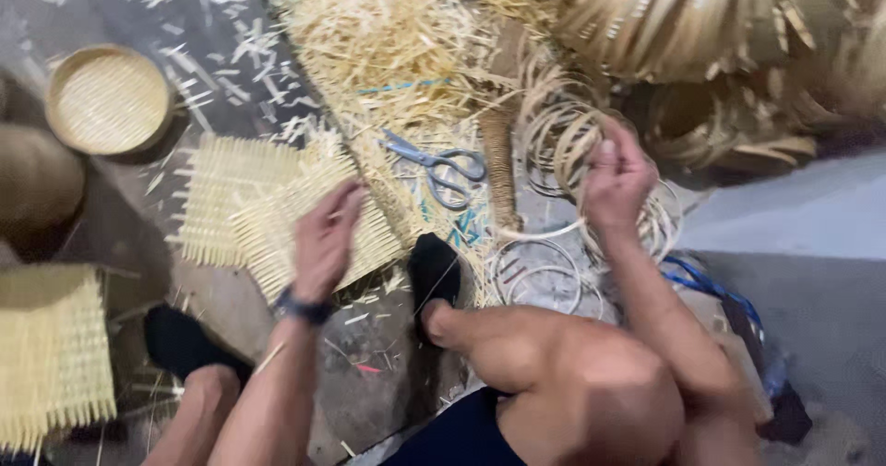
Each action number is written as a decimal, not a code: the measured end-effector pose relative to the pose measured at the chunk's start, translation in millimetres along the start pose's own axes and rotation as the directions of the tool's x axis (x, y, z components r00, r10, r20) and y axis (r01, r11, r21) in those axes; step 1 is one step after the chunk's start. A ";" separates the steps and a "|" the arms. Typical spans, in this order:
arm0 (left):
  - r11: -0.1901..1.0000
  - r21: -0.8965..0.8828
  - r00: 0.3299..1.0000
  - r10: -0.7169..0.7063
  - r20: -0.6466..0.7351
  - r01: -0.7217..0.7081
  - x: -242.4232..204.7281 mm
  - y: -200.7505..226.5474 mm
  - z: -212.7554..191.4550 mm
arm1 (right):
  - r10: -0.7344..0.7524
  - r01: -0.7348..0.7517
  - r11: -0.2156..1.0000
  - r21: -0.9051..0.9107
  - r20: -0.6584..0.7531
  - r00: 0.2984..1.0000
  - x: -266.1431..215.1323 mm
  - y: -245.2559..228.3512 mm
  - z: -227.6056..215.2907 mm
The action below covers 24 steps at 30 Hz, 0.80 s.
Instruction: The person sits on the floor and repeatedly places a circular bamboo frame over a flat woven bamboo mat, then uses shears to trim the excess mat material flush with the frame. The person stacks finished circular bases and continues the process with additional mats and frames.
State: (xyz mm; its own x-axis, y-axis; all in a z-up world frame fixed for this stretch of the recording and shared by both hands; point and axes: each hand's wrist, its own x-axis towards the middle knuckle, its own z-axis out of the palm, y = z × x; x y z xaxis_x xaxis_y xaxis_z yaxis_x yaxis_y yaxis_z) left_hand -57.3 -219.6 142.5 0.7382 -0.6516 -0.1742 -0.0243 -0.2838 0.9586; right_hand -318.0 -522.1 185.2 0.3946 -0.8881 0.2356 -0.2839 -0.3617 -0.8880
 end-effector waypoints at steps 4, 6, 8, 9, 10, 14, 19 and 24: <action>0.637 -0.695 0.942 -0.231 0.243 0.335 12.7 27.1 40.1 | 0.123 -0.188 0.945 0.266 0.242 0.962 -13.2 -54.9 70.4; 0.359 -0.870 0.939 -0.189 0.287 0.338 10.4 30.7 34.6 | -0.044 0.001 0.991 0.137 0.318 0.947 -10.5 -87.8 88.4; 0.374 -0.861 0.939 -0.147 0.312 0.345 2.9 29.0 20.0 | -0.422 0.547 0.821 -0.164 0.471 0.774 -5.4 -119.1 95.4; 0.381 -0.855 0.936 -0.126 0.328 0.351 0.4 27.3 12.4 | -0.553 0.685 0.723 -0.087 0.521 0.650 -4.3 -132.6 99.6; 0.420 -0.822 0.922 -0.145 0.359 0.385 -1.8 27.5 7.4 | -0.662 0.796 0.605 -0.004 0.553 0.506 -2.7 -144.4 102.9; 0.487 -0.745 0.884 -0.153 0.441 0.456 -13.8 35.6 -6.3 | -0.596 0.732 0.645 0.220 0.745 0.301 -19.8 -174.8 131.6; 0.449 -0.675 0.810 -0.292 0.508 0.585 -23.1 54.0 -27.5 | -0.555 0.731 0.627 0.270 0.813 0.176 -31.1 -190.0 156.5; 0.515 -0.654 0.832 -0.337 0.440 0.554 -21.6 58.8 -40.4 | -0.647 0.867 0.416 0.274 0.759 0.070 -56.6 -198.3 187.2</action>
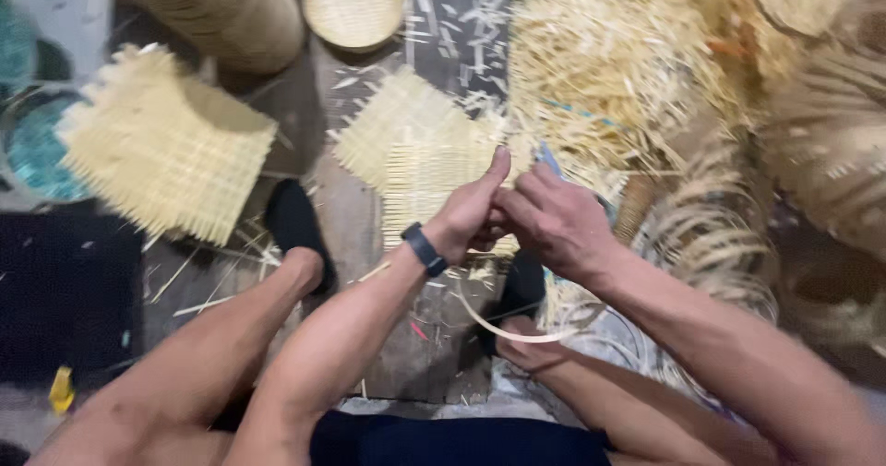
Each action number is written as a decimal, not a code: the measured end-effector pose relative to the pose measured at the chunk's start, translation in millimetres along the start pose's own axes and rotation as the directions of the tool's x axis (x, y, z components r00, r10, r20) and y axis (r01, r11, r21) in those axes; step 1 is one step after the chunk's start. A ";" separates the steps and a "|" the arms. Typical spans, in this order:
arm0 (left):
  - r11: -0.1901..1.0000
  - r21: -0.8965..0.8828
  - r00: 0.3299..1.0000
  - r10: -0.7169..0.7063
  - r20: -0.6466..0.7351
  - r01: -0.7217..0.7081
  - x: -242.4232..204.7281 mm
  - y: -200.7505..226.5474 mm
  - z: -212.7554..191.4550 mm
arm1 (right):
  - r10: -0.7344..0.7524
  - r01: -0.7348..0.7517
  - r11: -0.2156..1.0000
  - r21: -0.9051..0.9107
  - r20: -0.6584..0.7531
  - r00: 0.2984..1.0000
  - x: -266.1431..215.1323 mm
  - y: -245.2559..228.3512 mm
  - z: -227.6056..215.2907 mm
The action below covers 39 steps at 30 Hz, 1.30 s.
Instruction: The person sits on the floor and repeatedly places a circular bamboo frame over a flat woven bamboo mat, then uses shears to trim the excess mat material flush with the frame. The person stacks finished circular bases and continues the process with additional mats and frames.
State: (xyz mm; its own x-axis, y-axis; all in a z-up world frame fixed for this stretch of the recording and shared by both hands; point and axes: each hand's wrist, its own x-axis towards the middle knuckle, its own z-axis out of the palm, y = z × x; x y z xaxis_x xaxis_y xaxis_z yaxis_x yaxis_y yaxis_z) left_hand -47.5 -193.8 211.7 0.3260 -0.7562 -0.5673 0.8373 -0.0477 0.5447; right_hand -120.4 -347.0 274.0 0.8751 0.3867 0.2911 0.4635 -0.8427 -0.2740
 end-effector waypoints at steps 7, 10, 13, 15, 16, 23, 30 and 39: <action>0.996 -0.011 0.983 0.082 -0.164 -0.085 -7.0 -4.2 -41.8 | 0.160 -0.144 0.980 0.139 -0.114 0.981 25.1 -6.7 29.3; 0.888 -0.212 0.912 0.386 -0.139 -0.408 -12.2 5.1 -73.8 | 0.695 -0.547 0.463 0.698 0.097 0.713 34.3 24.5 27.9; 0.612 -0.544 0.808 0.530 -0.257 -0.574 -22.3 12.2 -96.1 | 0.724 -0.355 -0.221 0.909 0.396 0.564 20.1 39.9 35.0; 0.590 -0.651 0.865 0.447 -0.229 -0.477 -30.1 15.6 -103.8 | 0.625 -0.198 -0.429 0.881 0.448 0.638 8.6 44.9 44.7; 0.701 -0.557 0.886 0.432 -0.167 -0.446 -34.3 18.9 -108.3 | 0.574 -0.164 -0.488 0.858 0.456 0.680 3.0 47.0 50.9; 0.940 -0.119 0.935 0.291 -0.205 -0.319 -28.2 38.0 -109.9 | 0.585 -0.325 -0.544 0.773 0.628 0.514 -10.4 52.7 87.9; 0.812 -0.392 0.901 0.377 -0.213 -0.433 -8.1 8.5 -111.9 | 0.448 -0.374 -0.587 0.718 0.673 0.589 -17.7 44.7 105.1; 0.703 -0.541 0.881 0.290 -0.375 -0.462 6.9 -10.3 -135.7 | 0.774 -0.410 -0.151 0.899 0.366 0.517 -31.1 45.5 104.3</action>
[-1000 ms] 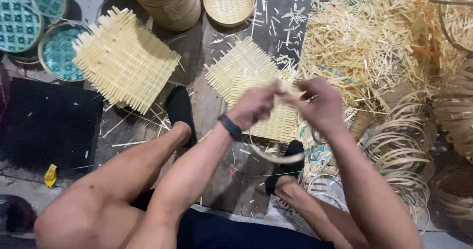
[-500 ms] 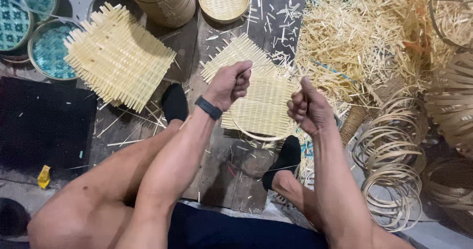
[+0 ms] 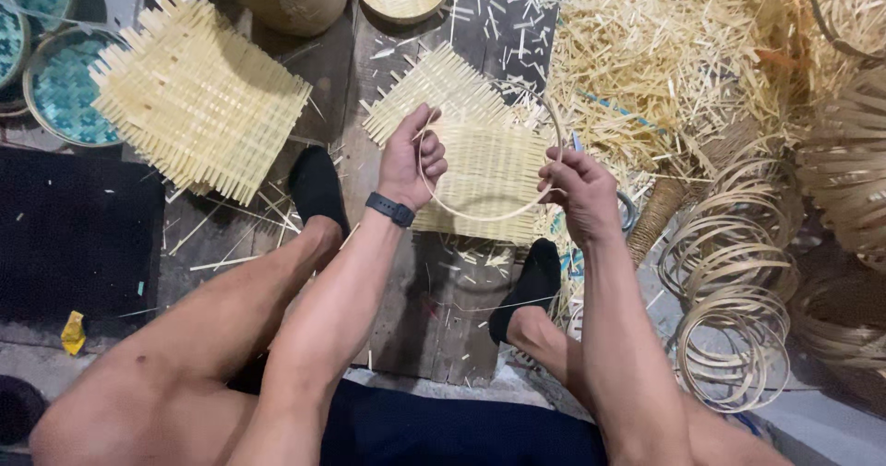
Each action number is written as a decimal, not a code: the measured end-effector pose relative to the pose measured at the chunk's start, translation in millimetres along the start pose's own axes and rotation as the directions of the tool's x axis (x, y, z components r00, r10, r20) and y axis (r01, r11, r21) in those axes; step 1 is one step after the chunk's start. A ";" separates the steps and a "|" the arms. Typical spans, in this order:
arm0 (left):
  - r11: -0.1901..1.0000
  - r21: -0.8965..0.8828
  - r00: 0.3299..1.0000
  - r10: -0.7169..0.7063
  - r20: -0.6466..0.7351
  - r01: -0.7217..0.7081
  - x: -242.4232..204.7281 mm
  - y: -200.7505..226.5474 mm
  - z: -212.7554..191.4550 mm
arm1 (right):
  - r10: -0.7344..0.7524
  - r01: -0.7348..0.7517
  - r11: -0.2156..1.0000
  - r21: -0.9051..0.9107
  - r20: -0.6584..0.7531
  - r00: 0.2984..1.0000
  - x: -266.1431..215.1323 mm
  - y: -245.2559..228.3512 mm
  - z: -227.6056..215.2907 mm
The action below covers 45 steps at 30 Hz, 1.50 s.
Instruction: The person sits on the floor and repeatedly places a circular bamboo frame over a flat woven bamboo mat, then uses shears to trim the excess mat material flush with the frame. The person stacks finished circular bases and continues the process with additional mats and frames.
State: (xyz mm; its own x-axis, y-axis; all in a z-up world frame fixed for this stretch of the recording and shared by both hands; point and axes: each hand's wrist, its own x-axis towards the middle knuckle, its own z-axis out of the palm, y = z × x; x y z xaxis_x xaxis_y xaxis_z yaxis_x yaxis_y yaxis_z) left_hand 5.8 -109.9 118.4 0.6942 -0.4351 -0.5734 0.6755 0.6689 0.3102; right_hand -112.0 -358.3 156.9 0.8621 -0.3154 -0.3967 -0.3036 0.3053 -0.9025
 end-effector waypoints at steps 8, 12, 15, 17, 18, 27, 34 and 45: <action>0.368 0.887 0.778 0.628 -0.017 -0.278 40.3 -42.0 -81.4 | -0.049 -0.073 0.893 -0.443 -0.258 0.965 37.4 70.2 -7.2; -0.002 0.998 0.830 0.554 0.059 -0.070 47.2 -47.3 -114.6 | -0.196 -0.051 0.643 -0.764 -0.229 0.953 47.5 96.6 -9.0; -0.010 1.000 0.823 0.567 0.027 -0.027 49.4 -50.2 -121.4 | -0.224 -0.051 0.614 -0.788 -0.235 0.946 47.9 108.2 -10.4; 0.013 1.000 0.835 0.550 -0.008 0.001 52.7 -49.5 -123.6 | -0.237 -0.014 0.629 -0.777 -0.209 0.949 48.6 113.8 -13.7; 0.024 1.000 0.840 0.542 -0.024 0.013 57.0 -48.4 -123.9 | -0.226 -0.028 0.638 -0.769 -0.223 0.948 51.3 115.3 -15.9; 0.006 1.000 0.842 0.540 -0.011 0.009 69.1 -43.4 -134.8 | -0.146 -0.021 0.804 -0.595 -0.232 0.962 56.4 138.1 -34.9; 0.088 0.988 0.883 0.444 -0.154 0.128 76.7 -34.0 -129.7 | -0.193 -0.036 0.631 -0.775 -0.201 0.960 58.0 132.2 -32.5; 0.115 0.988 0.918 0.373 -0.138 0.102 86.9 -28.0 -143.1 | -0.016 -0.108 0.793 -0.600 -0.197 0.980 69.6 148.9 -51.8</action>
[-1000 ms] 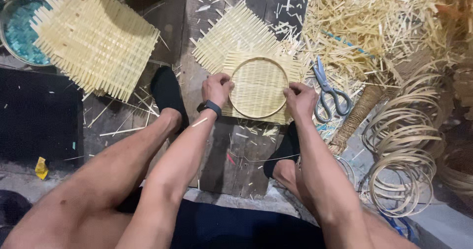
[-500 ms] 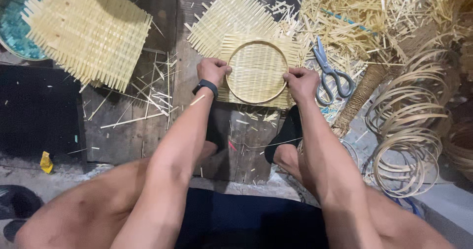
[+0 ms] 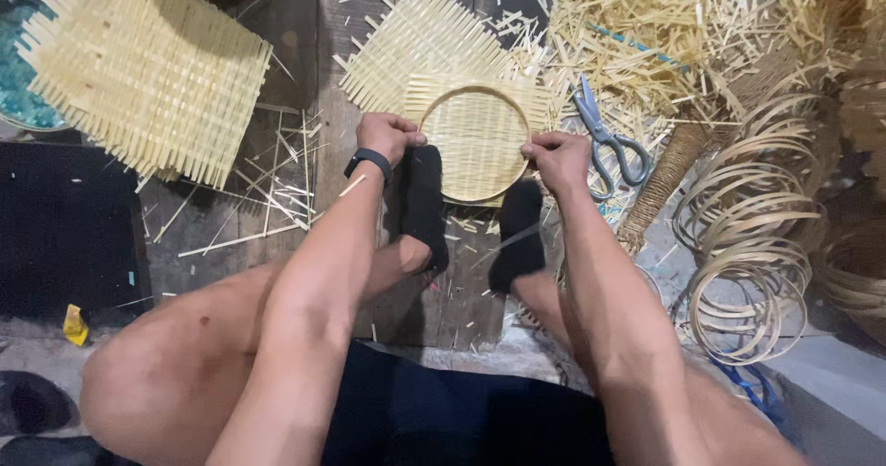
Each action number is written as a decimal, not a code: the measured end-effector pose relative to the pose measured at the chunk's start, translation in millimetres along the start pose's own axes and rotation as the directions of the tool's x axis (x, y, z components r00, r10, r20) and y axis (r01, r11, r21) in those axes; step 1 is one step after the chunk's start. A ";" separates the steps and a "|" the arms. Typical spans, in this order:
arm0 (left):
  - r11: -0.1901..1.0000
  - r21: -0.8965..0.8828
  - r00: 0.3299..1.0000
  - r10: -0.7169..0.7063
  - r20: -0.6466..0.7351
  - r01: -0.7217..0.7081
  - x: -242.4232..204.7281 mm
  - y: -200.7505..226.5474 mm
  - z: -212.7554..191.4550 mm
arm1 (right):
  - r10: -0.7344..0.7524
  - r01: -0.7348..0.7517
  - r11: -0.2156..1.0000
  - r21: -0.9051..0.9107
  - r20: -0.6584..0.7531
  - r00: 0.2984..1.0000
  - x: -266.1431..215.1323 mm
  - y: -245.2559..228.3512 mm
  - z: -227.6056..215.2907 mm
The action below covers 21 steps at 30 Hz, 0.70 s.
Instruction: The person sits on the floor and repeatedly places a circular bamboo frame over a flat woven bamboo mat, then uses shears to trim the excess mat material flush with the frame. The person stacks finished circular bases and continues the process with additional mats and frames.
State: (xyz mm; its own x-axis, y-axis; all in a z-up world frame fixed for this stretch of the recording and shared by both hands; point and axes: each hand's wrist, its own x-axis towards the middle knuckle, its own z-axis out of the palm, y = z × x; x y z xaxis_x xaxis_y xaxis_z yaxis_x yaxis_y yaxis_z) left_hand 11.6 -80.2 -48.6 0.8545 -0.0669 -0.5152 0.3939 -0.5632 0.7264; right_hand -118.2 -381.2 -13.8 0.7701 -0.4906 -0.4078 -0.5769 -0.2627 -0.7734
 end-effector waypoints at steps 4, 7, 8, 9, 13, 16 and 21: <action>0.998 0.060 0.999 0.034 0.027 -0.036 -6.1 20.6 -9.4 | -0.057 0.062 0.994 -0.092 0.058 0.997 14.2 -16.3 -13.9; 0.923 0.308 0.972 0.227 0.053 -0.232 -9.0 45.9 -13.4 | 0.019 0.044 0.913 -0.405 0.151 0.988 5.5 -54.0 -24.6; 0.850 0.395 0.927 0.376 0.011 -0.349 -9.1 54.7 -7.5 | 0.053 0.055 0.825 -0.562 0.174 0.983 -1.5 -67.4 -24.6; 0.753 0.482 0.855 0.518 -0.014 -0.448 -9.4 62.4 -0.4 | -0.114 0.194 0.787 -0.586 0.170 0.979 -15.3 -78.0 -20.2; 0.385 0.337 0.435 0.897 0.084 -0.859 2.6 88.6 23.1 | -0.369 0.632 0.523 -0.572 0.517 0.773 -64.9 -98.9 48.2; 0.571 0.175 0.587 0.808 0.053 -0.802 11.1 92.0 36.2 | -0.485 0.666 0.304 -0.682 0.491 0.724 -69.3 -81.1 76.8; 0.728 0.138 0.738 0.674 0.034 -0.672 15.6 90.2 45.6 | -0.609 0.618 0.136 -0.775 0.427 0.669 -61.9 -55.7 90.6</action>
State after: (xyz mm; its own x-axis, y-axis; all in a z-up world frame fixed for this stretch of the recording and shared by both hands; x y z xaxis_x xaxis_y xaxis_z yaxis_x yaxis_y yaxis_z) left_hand 45.0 -169.6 -11.9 0.8844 -0.4571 0.0943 -0.3339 -0.4786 0.8121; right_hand -109.1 -260.9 10.6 0.9824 0.1863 -0.0093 0.1864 -0.9823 0.0190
